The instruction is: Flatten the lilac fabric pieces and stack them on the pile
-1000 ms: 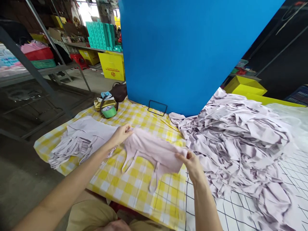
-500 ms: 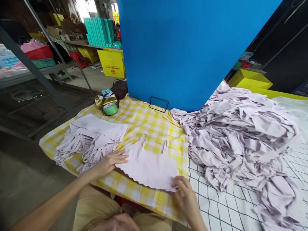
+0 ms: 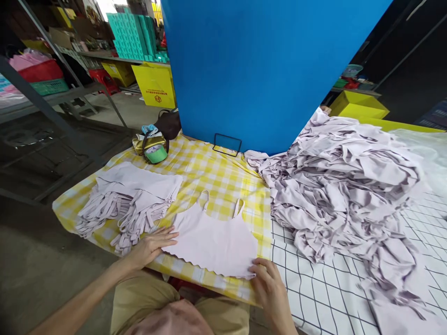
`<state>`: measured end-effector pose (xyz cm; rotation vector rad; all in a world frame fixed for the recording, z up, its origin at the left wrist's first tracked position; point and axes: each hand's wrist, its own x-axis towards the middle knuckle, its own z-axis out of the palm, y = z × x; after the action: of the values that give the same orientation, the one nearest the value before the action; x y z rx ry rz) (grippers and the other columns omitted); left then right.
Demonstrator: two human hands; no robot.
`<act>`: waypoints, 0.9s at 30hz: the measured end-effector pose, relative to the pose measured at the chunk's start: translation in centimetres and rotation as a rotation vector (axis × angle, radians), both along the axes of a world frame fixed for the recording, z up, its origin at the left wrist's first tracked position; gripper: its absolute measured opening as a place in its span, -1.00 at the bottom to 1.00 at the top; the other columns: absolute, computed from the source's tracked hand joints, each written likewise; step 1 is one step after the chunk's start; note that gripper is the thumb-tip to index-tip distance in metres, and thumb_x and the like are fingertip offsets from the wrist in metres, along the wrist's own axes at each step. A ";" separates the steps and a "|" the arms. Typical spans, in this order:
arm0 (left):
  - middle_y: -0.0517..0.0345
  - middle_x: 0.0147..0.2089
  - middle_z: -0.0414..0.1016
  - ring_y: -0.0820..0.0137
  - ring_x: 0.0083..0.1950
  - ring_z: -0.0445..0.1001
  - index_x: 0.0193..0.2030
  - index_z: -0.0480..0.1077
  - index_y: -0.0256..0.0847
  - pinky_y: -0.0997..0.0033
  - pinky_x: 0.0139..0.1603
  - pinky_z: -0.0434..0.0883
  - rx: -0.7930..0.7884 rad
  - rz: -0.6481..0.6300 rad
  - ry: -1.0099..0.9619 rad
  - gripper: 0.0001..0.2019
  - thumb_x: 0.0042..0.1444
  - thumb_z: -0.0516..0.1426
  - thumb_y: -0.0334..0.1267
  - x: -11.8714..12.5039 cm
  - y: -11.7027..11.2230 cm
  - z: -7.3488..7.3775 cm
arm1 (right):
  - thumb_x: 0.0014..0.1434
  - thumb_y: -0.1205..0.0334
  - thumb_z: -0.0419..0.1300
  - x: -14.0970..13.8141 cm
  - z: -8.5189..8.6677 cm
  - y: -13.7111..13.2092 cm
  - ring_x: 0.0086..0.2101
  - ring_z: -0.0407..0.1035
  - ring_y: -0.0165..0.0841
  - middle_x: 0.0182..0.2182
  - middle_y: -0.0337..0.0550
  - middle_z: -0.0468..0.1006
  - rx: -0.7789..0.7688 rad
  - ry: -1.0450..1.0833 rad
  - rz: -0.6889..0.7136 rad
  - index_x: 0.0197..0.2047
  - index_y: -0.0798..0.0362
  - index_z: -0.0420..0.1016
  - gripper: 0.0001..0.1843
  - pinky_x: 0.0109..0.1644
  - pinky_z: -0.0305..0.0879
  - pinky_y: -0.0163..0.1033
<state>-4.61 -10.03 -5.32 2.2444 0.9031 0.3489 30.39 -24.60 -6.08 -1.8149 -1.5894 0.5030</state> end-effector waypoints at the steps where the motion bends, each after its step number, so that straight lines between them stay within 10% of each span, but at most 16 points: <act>1: 0.22 0.06 0.43 0.32 0.17 0.30 -0.08 0.46 -0.11 0.22 0.25 0.16 -0.035 0.022 -0.030 -0.51 -0.04 -0.09 -0.59 0.0 0.2 0.9 | 0.08 0.09 0.09 -0.1 1.1 0.1 -0.17 0.38 -0.10 -0.22 -0.01 0.51 0.002 0.055 -0.011 -0.40 -0.06 0.51 -0.80 -0.15 0.35 -0.01; 10: 0.20 -0.40 0.48 0.41 -0.35 0.42 -0.32 0.46 -0.20 0.53 -0.33 0.35 -0.172 0.247 -0.187 -0.75 0.11 0.03 -0.12 -0.3 2.5 11.4 | -0.06 -0.01 0.27 0.7 10.7 1.6 -0.48 0.34 -0.30 -0.50 -0.15 0.46 0.014 0.507 -0.210 -0.42 -0.01 0.45 -0.75 -0.51 0.28 -0.32; 13: 0.20 -0.41 0.43 0.43 -0.37 0.37 -0.34 0.41 -0.26 0.56 -0.41 0.29 -0.182 0.280 -0.171 -0.71 0.12 0.01 -0.08 1.5 4.4 9.9 | -0.05 -0.06 0.22 0.7 9.4 4.9 -0.52 0.28 -0.36 -0.57 -0.21 0.39 -0.090 0.512 -0.217 -0.47 0.02 0.37 -0.69 -0.53 0.21 -0.33; 20: 0.14 -0.47 0.44 0.39 -0.39 0.40 -0.44 0.38 -0.27 0.50 -0.35 0.25 0.045 0.436 0.271 -0.86 0.08 0.04 -0.36 7.3 7.9 1.3 | -0.15 -0.14 0.08 0.6 1.9 10.6 -0.64 0.15 -0.38 -0.76 -0.30 0.24 -0.215 0.114 -0.299 -0.65 -0.01 0.20 -0.63 -0.51 0.06 -0.28; 27: 0.01 -0.27 0.51 0.32 -0.25 0.46 -0.21 0.39 -0.26 0.43 -0.23 0.29 0.130 0.466 0.326 -0.81 0.19 -0.03 -0.31 8.2 8.2 -1.0 | -0.05 -0.04 0.01 0.6 0.4 10.7 -0.56 0.20 -0.35 -0.66 -0.25 0.34 -0.207 -0.060 -0.372 -0.58 0.00 0.23 -0.71 -0.41 0.03 -0.29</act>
<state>3.57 -1.79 -6.28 2.2266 1.6267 0.2548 31.04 -13.86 -5.71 -2.2380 -1.2288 0.4540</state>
